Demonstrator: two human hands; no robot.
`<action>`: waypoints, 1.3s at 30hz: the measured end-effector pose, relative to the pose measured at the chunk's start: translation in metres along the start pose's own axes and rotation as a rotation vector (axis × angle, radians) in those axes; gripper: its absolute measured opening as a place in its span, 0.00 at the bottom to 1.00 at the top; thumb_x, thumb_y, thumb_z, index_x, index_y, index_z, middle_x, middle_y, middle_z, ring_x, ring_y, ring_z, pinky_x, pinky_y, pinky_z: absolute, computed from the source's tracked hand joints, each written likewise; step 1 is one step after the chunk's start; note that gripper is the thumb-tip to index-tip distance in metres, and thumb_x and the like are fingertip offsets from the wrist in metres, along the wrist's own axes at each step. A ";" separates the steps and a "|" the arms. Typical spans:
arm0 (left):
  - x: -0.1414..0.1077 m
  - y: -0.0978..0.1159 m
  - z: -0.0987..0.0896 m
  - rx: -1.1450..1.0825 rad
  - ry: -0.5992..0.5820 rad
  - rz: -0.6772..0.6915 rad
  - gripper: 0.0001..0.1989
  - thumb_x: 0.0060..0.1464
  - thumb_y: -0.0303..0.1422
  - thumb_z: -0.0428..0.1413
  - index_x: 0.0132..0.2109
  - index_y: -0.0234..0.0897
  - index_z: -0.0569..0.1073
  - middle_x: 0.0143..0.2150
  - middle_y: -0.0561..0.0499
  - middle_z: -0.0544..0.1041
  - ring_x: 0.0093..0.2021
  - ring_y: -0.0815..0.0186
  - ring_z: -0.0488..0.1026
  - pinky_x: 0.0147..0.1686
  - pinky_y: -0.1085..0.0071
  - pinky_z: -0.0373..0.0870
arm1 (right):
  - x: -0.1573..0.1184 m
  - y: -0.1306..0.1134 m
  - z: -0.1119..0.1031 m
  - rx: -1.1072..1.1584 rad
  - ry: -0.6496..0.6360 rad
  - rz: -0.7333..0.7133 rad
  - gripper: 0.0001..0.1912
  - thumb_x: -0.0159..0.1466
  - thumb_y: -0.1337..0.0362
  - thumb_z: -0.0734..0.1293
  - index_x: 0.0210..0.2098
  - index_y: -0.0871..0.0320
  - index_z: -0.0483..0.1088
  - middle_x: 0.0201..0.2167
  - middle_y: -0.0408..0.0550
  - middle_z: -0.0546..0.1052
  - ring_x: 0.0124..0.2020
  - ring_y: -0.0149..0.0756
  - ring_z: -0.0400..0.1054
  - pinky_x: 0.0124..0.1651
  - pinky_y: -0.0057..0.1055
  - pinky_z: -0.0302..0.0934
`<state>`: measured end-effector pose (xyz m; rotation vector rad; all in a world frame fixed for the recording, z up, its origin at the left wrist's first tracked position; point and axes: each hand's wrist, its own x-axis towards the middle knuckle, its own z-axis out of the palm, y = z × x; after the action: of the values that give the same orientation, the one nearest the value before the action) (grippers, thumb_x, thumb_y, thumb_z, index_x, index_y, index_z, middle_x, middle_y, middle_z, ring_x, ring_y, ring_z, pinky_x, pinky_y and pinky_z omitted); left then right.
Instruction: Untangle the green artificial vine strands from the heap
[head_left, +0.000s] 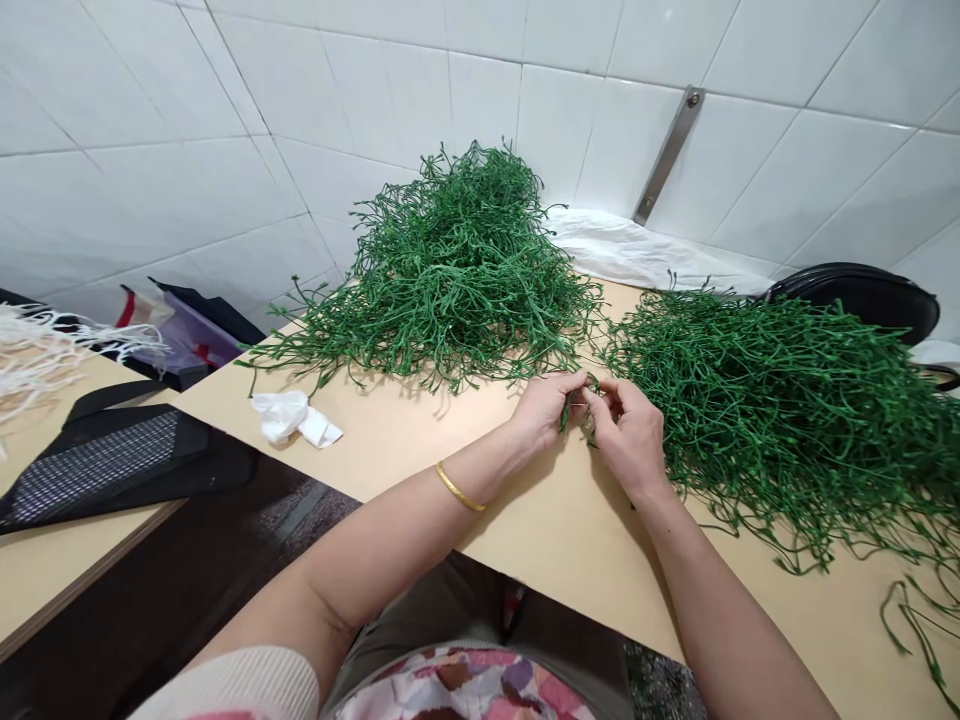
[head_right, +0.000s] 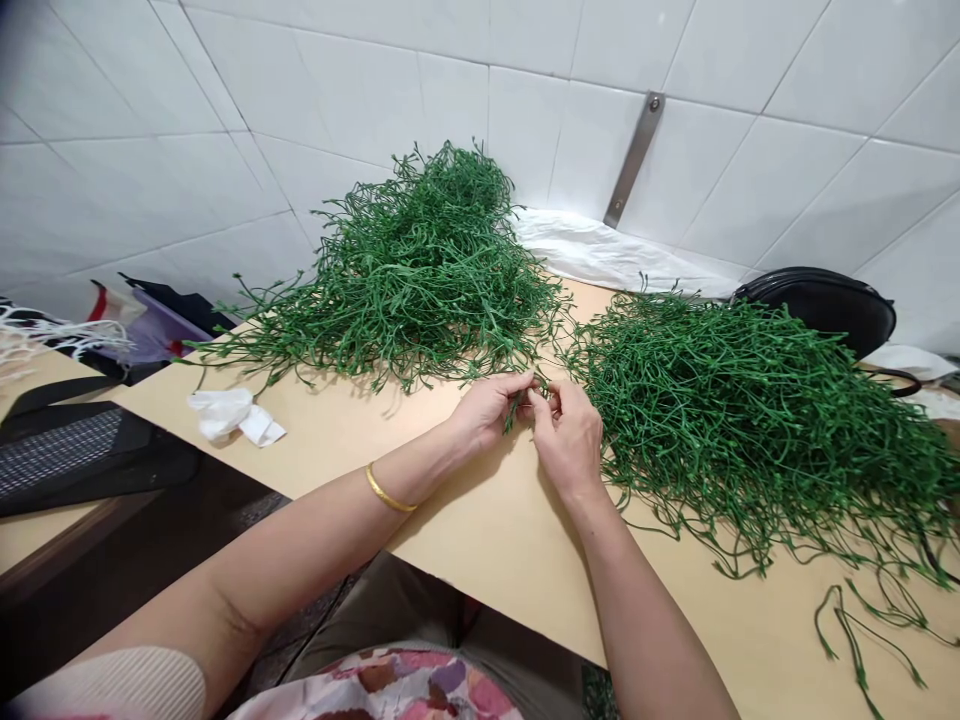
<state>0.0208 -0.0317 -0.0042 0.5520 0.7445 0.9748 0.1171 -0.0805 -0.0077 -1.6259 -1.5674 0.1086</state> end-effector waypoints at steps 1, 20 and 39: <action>0.000 0.001 0.000 0.008 0.004 -0.002 0.08 0.44 0.25 0.55 0.20 0.31 0.65 0.17 0.54 0.64 0.17 0.77 0.59 0.19 0.77 0.55 | -0.001 0.000 0.000 -0.028 0.026 -0.034 0.11 0.58 0.61 0.61 0.38 0.60 0.68 0.25 0.45 0.70 0.26 0.32 0.62 0.33 0.30 0.56; -0.002 0.005 0.001 -0.025 0.043 0.063 0.04 0.44 0.20 0.54 0.26 0.28 0.72 0.18 0.53 0.67 0.18 0.78 0.62 0.20 0.80 0.58 | 0.000 -0.003 -0.005 -0.004 -0.045 -0.082 0.11 0.60 0.60 0.59 0.33 0.60 0.71 0.29 0.49 0.71 0.28 0.34 0.63 0.33 0.31 0.58; -0.004 0.005 0.003 -0.013 0.018 0.026 0.05 0.41 0.18 0.55 0.23 0.29 0.70 0.20 0.51 0.70 0.20 0.75 0.67 0.23 0.78 0.65 | -0.001 0.001 -0.002 0.002 -0.132 -0.096 0.07 0.57 0.65 0.60 0.34 0.58 0.68 0.30 0.48 0.72 0.30 0.35 0.64 0.34 0.31 0.57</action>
<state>0.0192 -0.0334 0.0027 0.5439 0.7478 1.0093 0.1188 -0.0819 -0.0071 -1.5656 -1.7419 0.1692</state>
